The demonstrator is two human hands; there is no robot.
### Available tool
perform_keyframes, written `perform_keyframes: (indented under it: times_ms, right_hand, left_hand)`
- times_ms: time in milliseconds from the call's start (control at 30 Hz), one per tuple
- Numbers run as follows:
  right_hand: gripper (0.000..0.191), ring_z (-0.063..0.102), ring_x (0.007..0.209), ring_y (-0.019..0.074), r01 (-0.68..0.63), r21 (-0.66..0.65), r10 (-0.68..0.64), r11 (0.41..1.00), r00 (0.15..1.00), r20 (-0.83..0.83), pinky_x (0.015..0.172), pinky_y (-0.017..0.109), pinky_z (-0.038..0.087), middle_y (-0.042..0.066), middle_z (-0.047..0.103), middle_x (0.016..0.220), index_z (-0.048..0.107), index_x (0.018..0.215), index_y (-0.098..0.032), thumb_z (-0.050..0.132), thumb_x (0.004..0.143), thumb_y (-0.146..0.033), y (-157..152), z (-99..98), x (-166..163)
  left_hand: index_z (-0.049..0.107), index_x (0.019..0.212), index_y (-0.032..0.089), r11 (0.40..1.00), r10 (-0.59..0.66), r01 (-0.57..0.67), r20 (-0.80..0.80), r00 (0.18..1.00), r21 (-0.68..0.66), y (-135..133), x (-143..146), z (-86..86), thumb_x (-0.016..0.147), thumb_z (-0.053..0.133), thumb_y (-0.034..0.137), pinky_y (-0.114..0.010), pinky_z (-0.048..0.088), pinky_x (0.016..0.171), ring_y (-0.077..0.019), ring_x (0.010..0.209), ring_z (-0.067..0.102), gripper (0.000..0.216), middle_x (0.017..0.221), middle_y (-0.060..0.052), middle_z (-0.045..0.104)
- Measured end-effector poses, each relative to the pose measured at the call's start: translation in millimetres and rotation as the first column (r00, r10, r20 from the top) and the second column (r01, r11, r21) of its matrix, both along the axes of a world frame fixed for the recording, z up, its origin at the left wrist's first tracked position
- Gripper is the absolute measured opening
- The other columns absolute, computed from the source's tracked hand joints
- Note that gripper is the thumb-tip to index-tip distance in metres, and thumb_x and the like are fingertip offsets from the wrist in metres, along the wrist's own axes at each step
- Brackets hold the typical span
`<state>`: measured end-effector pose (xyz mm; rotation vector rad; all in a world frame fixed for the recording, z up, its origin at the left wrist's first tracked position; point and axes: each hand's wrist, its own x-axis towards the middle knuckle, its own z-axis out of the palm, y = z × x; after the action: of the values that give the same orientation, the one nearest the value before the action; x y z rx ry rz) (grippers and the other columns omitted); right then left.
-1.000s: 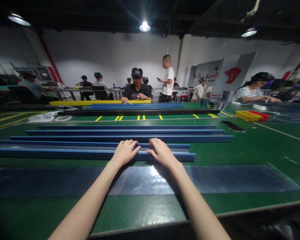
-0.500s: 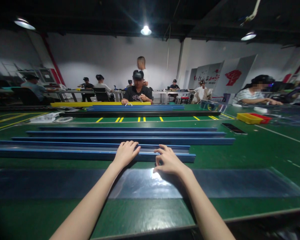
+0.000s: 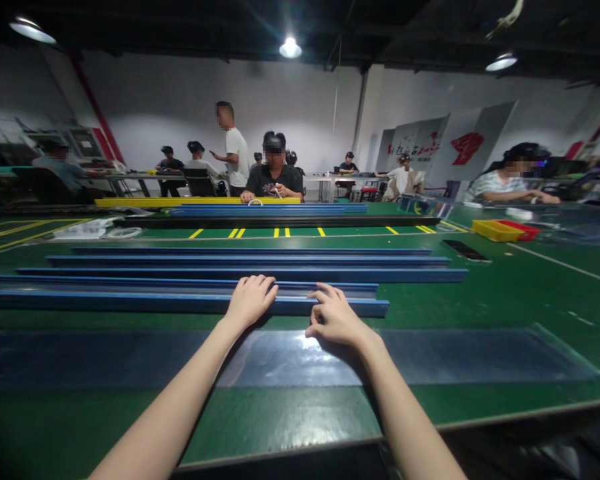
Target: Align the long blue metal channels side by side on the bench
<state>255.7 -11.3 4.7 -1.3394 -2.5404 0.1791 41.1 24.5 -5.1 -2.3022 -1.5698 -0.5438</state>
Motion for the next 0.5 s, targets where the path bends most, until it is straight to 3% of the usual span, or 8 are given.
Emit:
perform_keyframes:
  times_ms: [267, 500]
  right_hand:
    - [0.015, 0.041, 0.111, 0.0206, -0.03, 0.107, 0.03, 0.994, 1.0, 0.001, 0.092, 0.038, 0.027, 0.005, 0.055, 0.116, 0.065, 0.068, -0.019, 0.055, 0.077, -0.026, 0.1, -6.2, -0.4]
    - [0.017, 0.048, 0.098, 0.0168, 0.014, 0.187, 0.01, 0.982, 0.992, -0.128, 0.086, 0.032, 0.032, 0.006, 0.059, 0.104, 0.063, 0.078, -0.017, 0.047, 0.082, -0.021, 1.9, -7.7, -2.7]
  left_hand:
    - [0.057, 0.101, 0.017, 1.0, 0.004, -0.004, -0.022, 1.0, 0.013, 0.3, 0.0, -0.6, 0.09, 0.03, 0.033, -0.033, 0.033, 0.079, -0.0208, 0.092, 0.053, 0.033, 0.098, -0.007, 0.062]
    - [0.056, 0.102, 0.017, 1.0, 0.003, -0.002, -0.02, 1.0, 0.02, -0.6, 0.3, 0.4, 0.09, 0.031, 0.033, -0.033, 0.034, 0.08, -0.0204, 0.093, 0.054, 0.033, 0.097, -0.007, 0.062]
